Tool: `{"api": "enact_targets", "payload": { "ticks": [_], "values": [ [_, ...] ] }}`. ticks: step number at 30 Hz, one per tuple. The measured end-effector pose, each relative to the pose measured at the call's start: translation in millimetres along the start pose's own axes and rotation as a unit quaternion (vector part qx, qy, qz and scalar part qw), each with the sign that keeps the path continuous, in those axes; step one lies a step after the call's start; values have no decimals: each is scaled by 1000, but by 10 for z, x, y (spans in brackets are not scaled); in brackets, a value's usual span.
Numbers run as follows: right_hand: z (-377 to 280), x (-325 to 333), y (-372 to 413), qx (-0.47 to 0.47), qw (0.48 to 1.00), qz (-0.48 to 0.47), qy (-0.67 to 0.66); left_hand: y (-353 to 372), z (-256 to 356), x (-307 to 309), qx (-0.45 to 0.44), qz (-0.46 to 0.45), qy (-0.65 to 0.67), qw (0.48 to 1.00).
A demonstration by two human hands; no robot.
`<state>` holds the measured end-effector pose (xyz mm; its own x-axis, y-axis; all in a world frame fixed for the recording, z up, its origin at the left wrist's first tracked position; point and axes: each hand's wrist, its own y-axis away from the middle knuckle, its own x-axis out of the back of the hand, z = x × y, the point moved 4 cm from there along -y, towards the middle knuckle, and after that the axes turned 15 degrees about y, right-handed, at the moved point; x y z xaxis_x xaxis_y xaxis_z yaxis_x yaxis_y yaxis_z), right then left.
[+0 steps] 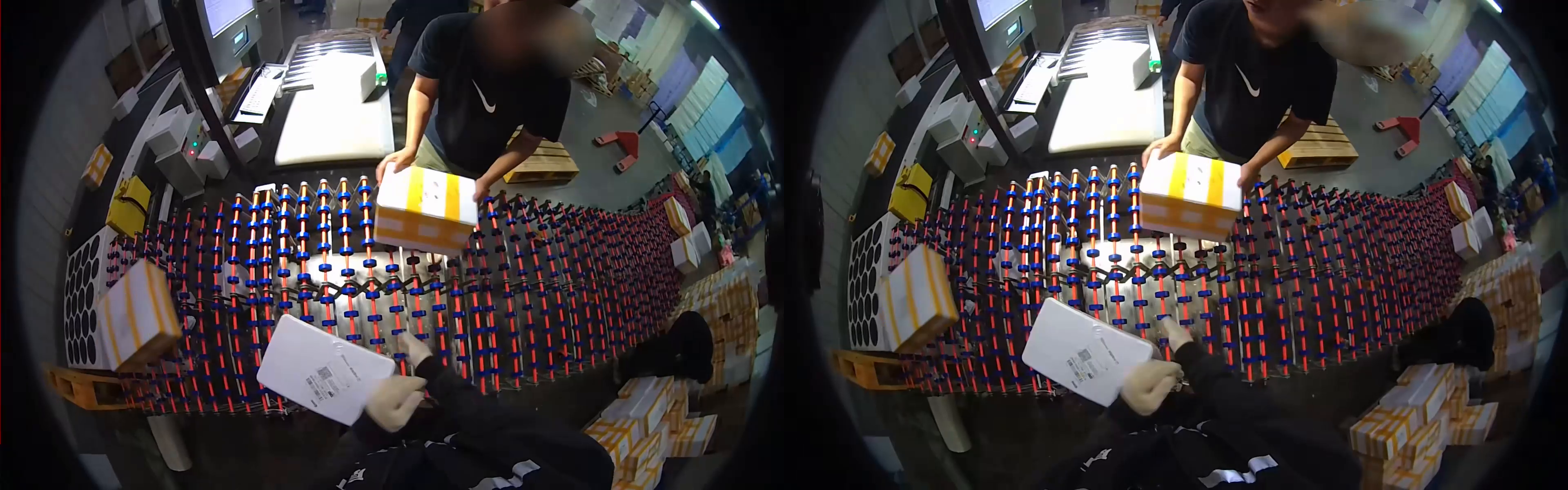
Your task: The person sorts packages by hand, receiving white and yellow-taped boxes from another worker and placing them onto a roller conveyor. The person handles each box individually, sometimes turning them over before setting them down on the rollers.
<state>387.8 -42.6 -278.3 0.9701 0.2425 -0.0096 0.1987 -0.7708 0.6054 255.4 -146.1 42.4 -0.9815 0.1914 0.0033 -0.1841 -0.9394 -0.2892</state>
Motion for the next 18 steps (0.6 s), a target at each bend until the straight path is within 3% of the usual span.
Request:
{"api": "enact_targets", "payload": {
  "ticks": [1,2,3,5,6,7,8,9,10,12,13,14,16,17,18],
  "values": [
    [-182,-142,339,32,998,4,48,13,98,308,-69,30,-89,993],
    [68,-195,232,120,975,-23,184,-28,516,572,-236,198,-129,943],
    [-86,-305,446,55,992,-16,113,241,540,891,-123,255,-298,912],
    [-179,-503,663,-78,995,-51,-38,906,-97,1776,-97,469,-363,799],
    [-122,-578,665,-145,979,-89,-116,974,157,1942,31,385,-586,712],
    [-112,-644,714,-152,974,-53,-159,1260,-205,2231,98,398,-483,774],
    [260,-657,453,-95,979,-109,-145,1488,-593,2417,163,403,-368,822],
    [17,-754,643,-117,973,-114,-166,1616,-911,2501,181,425,-161,872],
    [-229,-824,851,-139,966,-117,-185,1557,-1047,2453,145,446,11,883],
    [-160,-796,801,-165,937,-162,-261,1248,-1144,2241,78,441,250,859],
    [-108,-809,780,-192,899,-205,-336,1018,-1111,2137,48,423,315,848],
    [-189,-740,861,-199,881,-177,-390,773,-1051,2040,18,402,360,842],
    [-346,-511,916,-134,870,-223,-419,320,-982,1898,-29,362,411,836],
    [-124,-350,714,-132,874,-215,-415,91,-956,1840,-48,345,430,833],
    [117,-131,311,15,828,-323,-458,-100,-940,1787,-66,330,444,831]
  ]
}}
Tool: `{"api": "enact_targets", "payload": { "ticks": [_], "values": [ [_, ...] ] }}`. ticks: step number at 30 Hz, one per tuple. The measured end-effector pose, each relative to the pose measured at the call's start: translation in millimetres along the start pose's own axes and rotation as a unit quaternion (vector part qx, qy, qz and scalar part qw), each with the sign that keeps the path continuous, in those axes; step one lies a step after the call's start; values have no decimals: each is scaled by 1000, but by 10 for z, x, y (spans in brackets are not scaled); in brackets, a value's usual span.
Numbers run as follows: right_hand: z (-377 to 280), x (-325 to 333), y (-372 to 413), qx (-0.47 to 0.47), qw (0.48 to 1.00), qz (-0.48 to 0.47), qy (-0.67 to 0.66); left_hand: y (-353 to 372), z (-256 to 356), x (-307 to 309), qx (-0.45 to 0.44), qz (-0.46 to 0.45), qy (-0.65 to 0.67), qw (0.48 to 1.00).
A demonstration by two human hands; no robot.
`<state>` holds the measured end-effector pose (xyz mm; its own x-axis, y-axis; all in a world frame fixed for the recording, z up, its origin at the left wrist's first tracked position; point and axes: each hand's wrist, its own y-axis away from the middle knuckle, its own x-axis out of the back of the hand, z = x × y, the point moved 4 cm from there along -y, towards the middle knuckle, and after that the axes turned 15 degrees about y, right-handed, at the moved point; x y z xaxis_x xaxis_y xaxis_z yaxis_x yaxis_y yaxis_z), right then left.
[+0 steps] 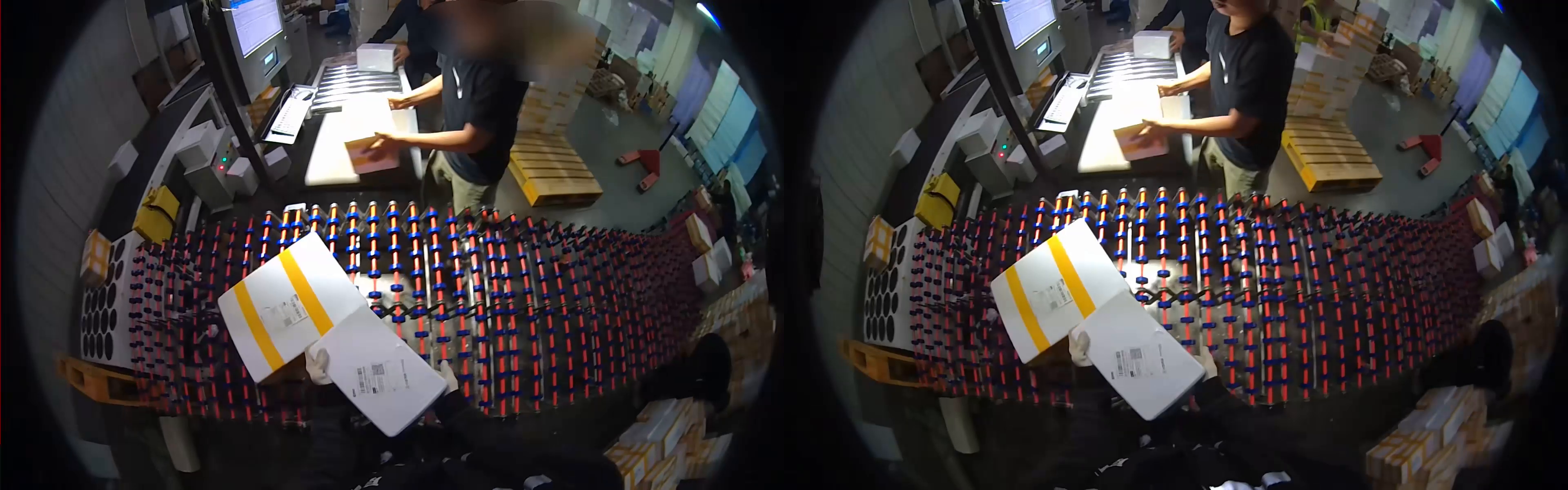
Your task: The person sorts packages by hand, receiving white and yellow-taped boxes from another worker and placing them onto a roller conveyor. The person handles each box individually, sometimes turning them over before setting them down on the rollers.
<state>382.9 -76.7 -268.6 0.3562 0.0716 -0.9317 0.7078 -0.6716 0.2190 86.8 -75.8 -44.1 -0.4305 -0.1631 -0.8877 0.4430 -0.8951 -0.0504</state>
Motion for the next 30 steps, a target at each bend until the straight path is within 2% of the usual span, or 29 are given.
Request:
{"api": "enact_targets", "payload": {
  "ticks": [1,3,4,6,8,9,11,12,13,14,15,16,18,20,22,23,24,25,26,27,28,29,30],
  "values": [
    [-193,224,-32,83,981,-174,-10,-83,-90,-114,-1,-15,18,1000],
    [-750,-230,64,143,988,49,43,-208,-261,-300,-8,-39,38,998],
    [-995,-502,62,167,977,110,70,-252,-346,-376,-12,-46,39,998],
    [-1526,-863,-7,215,954,163,133,-396,-538,-472,-20,-52,37,998],
    [-1968,-1140,-184,249,928,198,192,-639,-770,-369,-79,10,-86,993],
    [-2141,-1195,-297,260,916,217,218,-842,-936,-206,-75,9,-89,993],
    [-2389,-1187,-570,271,888,259,266,-1261,-1292,141,21,60,-228,972],
    [-2451,-1132,-694,274,872,284,289,-1331,-1322,-74,32,53,-306,950],
    [-2459,-1060,-788,277,855,310,311,-1361,-1368,-105,-62,-23,-500,863],
    [-2461,-1006,-867,286,835,333,331,-1426,-1486,-189,-160,-102,-660,727],
    [-2446,-942,-904,296,817,352,348,-1352,-1512,-414,-159,-87,-638,749],
    [-2429,-875,-924,303,799,369,366,-1367,-1460,-518,-152,-92,-638,749],
    [-2331,-726,-860,303,761,404,407,-1148,-1300,-654,-203,-209,-548,784],
    [-2191,-547,-712,276,723,439,456,-780,-891,-988,-285,-151,-614,721],
    [-2129,-513,-632,263,718,447,464,-670,-582,-778,-297,-142,-698,636],
    [-2142,-577,-672,301,761,416,396,-652,-473,-730,-290,-137,-704,634],
    [-2122,-707,-667,335,797,386,321,-656,-396,-620,-181,-84,-808,554],
    [-2076,-784,-630,309,815,381,307,-620,-326,-521,-65,-32,-887,457],
    [-2102,-811,-629,285,832,374,294,-626,-346,-616,-57,-32,-889,453],
    [-2049,-451,-721,270,851,367,261,-634,-423,-693,-11,-25,-896,443],
    [-2012,-514,-695,261,851,375,258,-589,-482,-690,37,-19,-901,431],
    [-2049,-598,-682,277,825,398,288,-529,-548,-567,-24,-25,-912,410],
    [-2082,-670,-650,293,798,420,319,-530,-551,-516,-17,-24,-912,409]
  ]
}}
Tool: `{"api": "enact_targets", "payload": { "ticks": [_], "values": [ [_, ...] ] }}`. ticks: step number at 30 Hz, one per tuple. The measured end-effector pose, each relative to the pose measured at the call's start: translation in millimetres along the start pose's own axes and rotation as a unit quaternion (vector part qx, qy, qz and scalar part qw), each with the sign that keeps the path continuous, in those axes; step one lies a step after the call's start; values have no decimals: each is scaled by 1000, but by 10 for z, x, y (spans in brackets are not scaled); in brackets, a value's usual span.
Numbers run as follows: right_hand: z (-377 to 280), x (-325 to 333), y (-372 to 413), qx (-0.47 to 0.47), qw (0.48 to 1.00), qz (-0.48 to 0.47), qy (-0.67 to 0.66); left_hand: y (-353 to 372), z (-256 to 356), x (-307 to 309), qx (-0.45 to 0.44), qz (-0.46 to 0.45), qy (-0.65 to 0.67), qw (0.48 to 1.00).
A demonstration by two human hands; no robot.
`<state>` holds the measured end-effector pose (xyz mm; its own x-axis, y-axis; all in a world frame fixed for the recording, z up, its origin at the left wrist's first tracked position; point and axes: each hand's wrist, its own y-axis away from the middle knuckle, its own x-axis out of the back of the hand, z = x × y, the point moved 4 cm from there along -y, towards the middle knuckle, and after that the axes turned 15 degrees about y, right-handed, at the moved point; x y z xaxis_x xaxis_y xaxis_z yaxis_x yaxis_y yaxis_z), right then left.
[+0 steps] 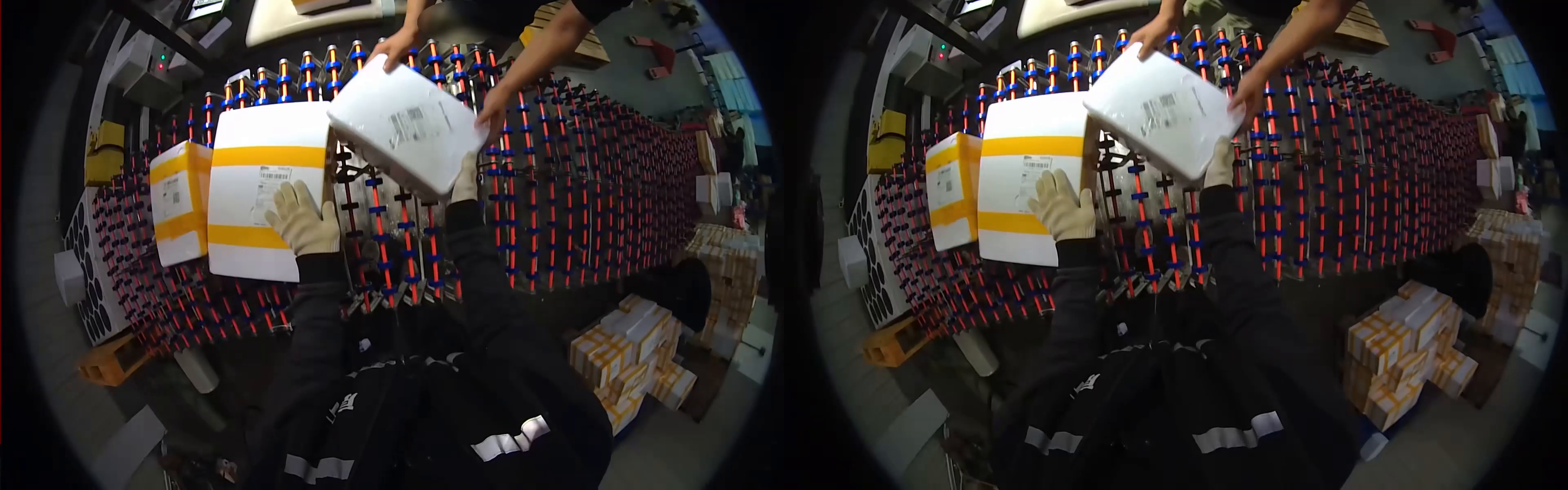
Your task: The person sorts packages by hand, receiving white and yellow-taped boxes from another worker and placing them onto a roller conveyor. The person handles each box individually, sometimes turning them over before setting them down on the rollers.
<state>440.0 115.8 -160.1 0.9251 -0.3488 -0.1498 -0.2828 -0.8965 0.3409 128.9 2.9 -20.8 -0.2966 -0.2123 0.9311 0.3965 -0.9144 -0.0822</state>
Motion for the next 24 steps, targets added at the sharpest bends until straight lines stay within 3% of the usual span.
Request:
{"api": "enact_targets", "payload": {
  "ticks": [1,2,3,4,5,6,7,8,10,11,12,13,14,15,17,18,20,21,22,23,24],
  "values": [
    [-94,15,55,25,997,-2,69,-9,-34,-11,-6,9,10,1000],
    [-270,-98,238,-51,998,34,22,-20,-64,-16,-9,22,20,1000],
    [-129,46,135,12,968,10,250,20,-118,-49,-83,89,47,991],
    [257,221,-85,80,886,-29,455,-13,-184,-59,-109,107,68,986],
    [917,432,-308,15,946,-122,300,-10,-242,72,-124,99,106,981],
    [1448,409,-333,-62,966,-211,138,1,-290,255,-139,93,143,976],
    [1311,199,95,-143,952,-188,194,-26,-413,432,-41,31,166,985],
    [1002,96,590,-220,928,-158,256,61,-743,422,-21,40,148,988],
    [839,-95,1075,-278,919,-178,215,405,-1394,401,46,289,84,952],
    [758,-247,1210,-298,906,-183,238,482,-1447,508,138,256,-23,957],
    [844,-267,1158,-299,904,-186,243,536,-1556,445,144,256,-24,956],
    [902,-316,996,-91,891,-246,371,576,-1676,340,124,293,36,947],
    [896,-440,905,124,822,-290,474,591,-1747,286,101,329,95,934],
    [723,-654,881,207,843,-229,440,585,-1726,226,125,312,176,925],
    [-2,-1211,917,140,864,-150,459,570,-1690,111,113,343,159,919],
    [-337,-1481,995,209,877,-119,416,562,-1650,76,100,368,143,913],
    [-408,-1786,862,393,819,-119,401,644,-1442,194,118,356,54,926],
    [-464,-1894,916,397,817,-128,398,675,-1426,170,109,318,171,926],
    [-591,-2048,1080,480,717,-157,481,710,-1398,164,96,274,287,913],
    [-646,-2172,1235,553,598,-179,552,770,-1418,254,53,233,299,924],
    [-652,-2203,1336,556,596,-183,550,845,-1503,278,26,230,365,902]
  ]
}}
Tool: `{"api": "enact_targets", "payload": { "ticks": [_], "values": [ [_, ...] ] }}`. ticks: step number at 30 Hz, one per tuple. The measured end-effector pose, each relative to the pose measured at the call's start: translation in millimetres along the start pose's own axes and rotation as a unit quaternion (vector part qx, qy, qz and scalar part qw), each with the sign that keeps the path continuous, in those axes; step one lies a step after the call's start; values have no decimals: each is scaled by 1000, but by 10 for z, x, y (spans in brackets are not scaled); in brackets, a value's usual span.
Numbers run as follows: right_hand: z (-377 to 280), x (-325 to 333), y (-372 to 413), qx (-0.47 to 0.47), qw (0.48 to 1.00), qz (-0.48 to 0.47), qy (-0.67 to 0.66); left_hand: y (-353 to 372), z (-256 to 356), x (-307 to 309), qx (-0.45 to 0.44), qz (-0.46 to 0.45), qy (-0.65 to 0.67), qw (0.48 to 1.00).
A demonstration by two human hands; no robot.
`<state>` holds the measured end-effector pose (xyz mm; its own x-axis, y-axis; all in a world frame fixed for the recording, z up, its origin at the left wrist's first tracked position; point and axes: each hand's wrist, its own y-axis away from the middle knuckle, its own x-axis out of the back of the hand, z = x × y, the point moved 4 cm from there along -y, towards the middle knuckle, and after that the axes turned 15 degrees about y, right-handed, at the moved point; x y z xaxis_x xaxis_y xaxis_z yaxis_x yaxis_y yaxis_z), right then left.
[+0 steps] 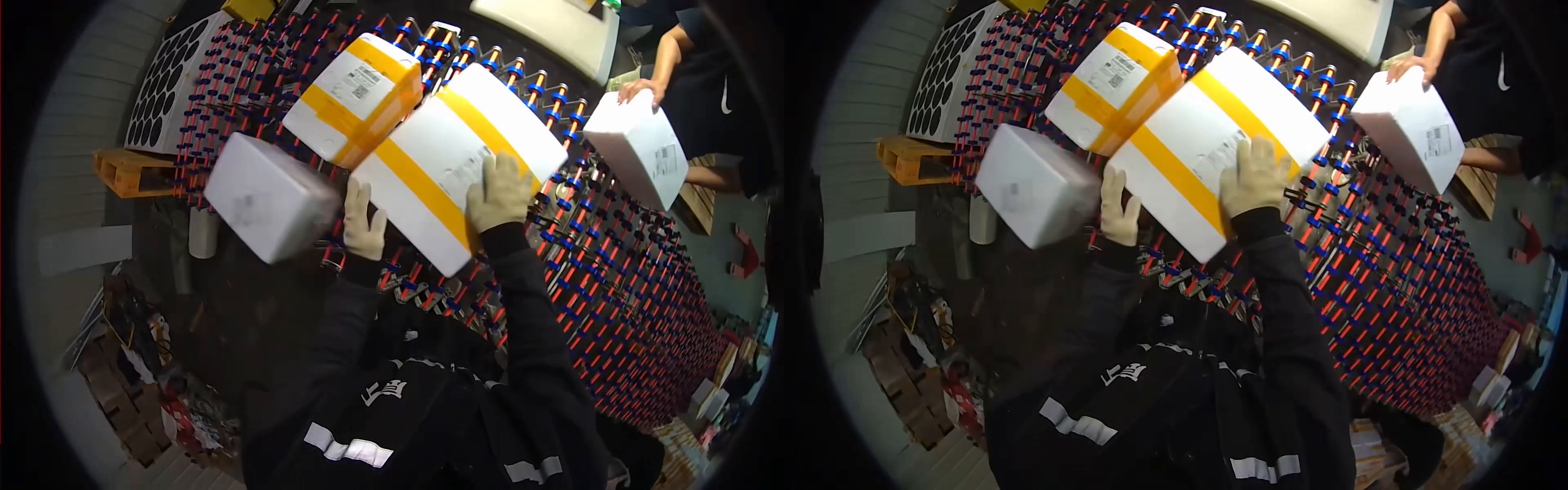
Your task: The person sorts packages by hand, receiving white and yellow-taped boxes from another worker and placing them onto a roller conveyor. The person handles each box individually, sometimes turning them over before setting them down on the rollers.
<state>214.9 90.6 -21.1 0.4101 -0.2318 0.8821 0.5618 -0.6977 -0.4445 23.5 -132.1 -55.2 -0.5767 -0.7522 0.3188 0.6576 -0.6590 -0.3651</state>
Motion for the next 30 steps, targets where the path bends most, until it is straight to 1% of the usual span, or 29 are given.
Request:
{"api": "enact_targets", "payload": {
  "ticks": [2,3,4,5,6,7,8,10,12,13,14,16,17,18,19,20,21,22,23,24,25,26,27,28,29,30],
  "values": [
    [-145,-2,113,-3,988,-108,107,258,-486,193,26,-125,29,991],
    [22,-87,187,0,986,-137,91,160,125,-105,-140,-185,-6,973],
    [104,-24,230,6,986,-131,107,229,422,-287,-40,-210,89,973],
    [212,22,323,7,983,-136,120,404,451,-510,-37,-223,120,967],
    [348,54,379,4,982,-135,134,499,599,-672,-5,-209,139,968],
    [502,96,456,0,978,-143,153,632,679,-807,-59,-223,106,967],
    [679,142,545,3,976,-140,164,651,803,-913,38,-207,201,957],
    [1047,252,763,-7,968,-147,202,799,915,-1061,73,-242,254,934],
    [1480,365,1000,-61,952,-174,244,890,974,-1094,83,-296,281,909],
    [1731,445,1159,-68,951,-165,253,782,1152,-1041,110,-306,329,887],
    [2039,540,1330,-77,949,-155,263,875,1157,-1013,117,-326,315,884],
    [2776,664,1615,-192,924,-255,212,796,1390,-840,219,-378,354,827],
    [3112,827,1844,-202,908,-255,265,653,1535,-691,174,-394,351,831],
    [3376,992,2087,-210,889,-255,318,403,1668,-468,28,-382,331,862],
    [3640,1133,2327,-270,877,-243,314,157,1725,-190,7,-334,291,897],
    [3805,1262,2494,-328,862,-229,310,39,1509,0,-126,-252,235,930],
    [3712,1326,2520,-313,877,-175,320,-84,1294,275,-41,-150,162,974],
    [3623,1365,2527,-295,890,-121,326,-179,1064,577,47,-44,84,994],
    [3798,1096,2896,-261,856,-140,423,-369,901,790,-41,24,-147,988],
    [3187,1036,2565,-446,871,-155,133,-451,533,1094,-5,111,-168,979],
    [3010,623,2769,-269,938,-159,150,-505,386,1205,-7,134,-261,956],
    [2181,493,2480,-355,924,-141,-4,-476,90,1246,-7,124,-320,939],
    [1356,491,2045,-394,897,-171,-102,-443,-381,1339,155,33,-305,939],
    [961,288,2031,-311,923,-195,-111,-468,-163,1263,225,22,-244,943],
    [624,124,2030,-334,901,-191,-203,-465,-77,1221,215,39,-251,943],
    [381,33,1903,-299,897,-204,-254,-477,-60,1205,204,59,-258,943]
  ]
}}
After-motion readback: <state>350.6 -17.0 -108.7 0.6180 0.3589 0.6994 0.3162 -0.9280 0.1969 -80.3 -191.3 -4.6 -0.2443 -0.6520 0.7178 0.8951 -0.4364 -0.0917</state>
